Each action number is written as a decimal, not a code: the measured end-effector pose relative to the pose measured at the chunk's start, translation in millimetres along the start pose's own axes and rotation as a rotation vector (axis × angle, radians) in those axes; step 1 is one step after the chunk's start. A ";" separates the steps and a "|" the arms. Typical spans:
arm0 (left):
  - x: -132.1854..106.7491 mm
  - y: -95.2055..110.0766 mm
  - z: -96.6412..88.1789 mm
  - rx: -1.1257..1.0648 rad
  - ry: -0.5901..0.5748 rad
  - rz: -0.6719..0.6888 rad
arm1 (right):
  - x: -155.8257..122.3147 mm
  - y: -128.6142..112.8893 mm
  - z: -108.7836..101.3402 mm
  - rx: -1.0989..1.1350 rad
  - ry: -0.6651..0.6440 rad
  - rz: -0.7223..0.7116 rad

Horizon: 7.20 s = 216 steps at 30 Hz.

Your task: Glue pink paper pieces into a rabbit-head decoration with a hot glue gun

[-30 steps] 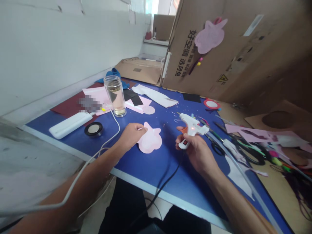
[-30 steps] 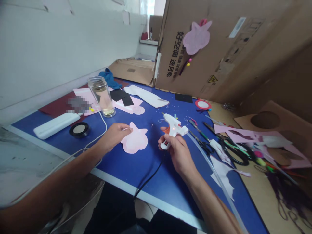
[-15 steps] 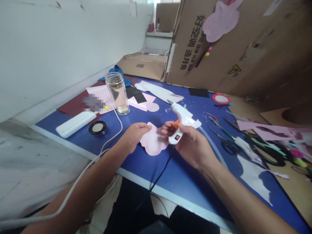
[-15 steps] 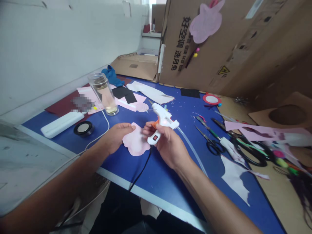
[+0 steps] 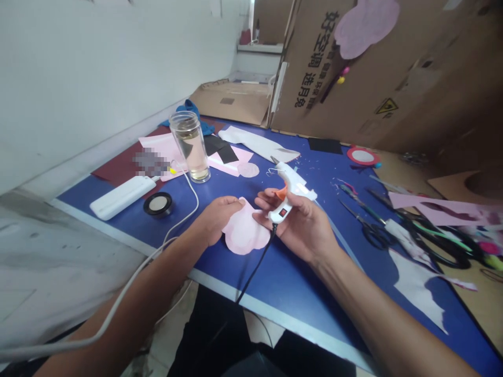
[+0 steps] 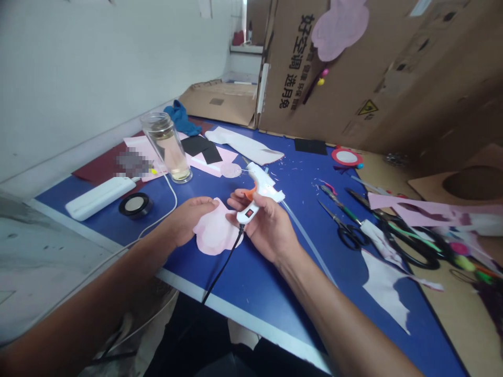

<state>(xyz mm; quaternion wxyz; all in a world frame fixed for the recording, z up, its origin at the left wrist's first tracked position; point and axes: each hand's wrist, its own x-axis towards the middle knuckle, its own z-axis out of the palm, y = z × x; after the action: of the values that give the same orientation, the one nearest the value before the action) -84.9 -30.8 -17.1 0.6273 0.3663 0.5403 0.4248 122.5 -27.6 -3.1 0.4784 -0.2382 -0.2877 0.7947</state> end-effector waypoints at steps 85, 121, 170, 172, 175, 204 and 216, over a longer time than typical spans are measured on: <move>-31.4 -30.1 -1.5 1.557 0.098 0.669 | 10.9 12.0 -6.5 -0.081 0.084 0.074; -18.2 -29.9 4.8 1.395 0.288 0.605 | 13.8 16.9 -6.0 -0.029 0.114 0.119; -20.7 -28.4 3.7 1.314 0.273 0.615 | -51.2 7.3 -4.7 -1.353 0.176 -0.132; -20.9 -28.1 3.9 1.309 0.271 0.609 | -51.0 6.7 -4.8 -1.344 0.171 -0.133; -21.2 -28.3 3.9 1.302 0.277 0.601 | -50.6 6.0 -4.5 -1.340 0.164 -0.141; -20.9 -27.6 3.8 1.300 0.285 0.598 | -51.6 5.9 -5.4 -1.322 0.178 -0.153; -20.2 -29.3 2.9 1.304 0.281 0.617 | -52.2 4.4 -4.4 -1.389 0.173 -0.120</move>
<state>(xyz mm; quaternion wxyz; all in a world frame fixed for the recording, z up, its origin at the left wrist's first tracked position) -79.1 -60.4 -36.2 0.0589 0.7425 0.6309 0.2173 145.1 -75.1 -3.9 0.2797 -0.5348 -0.7024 0.3773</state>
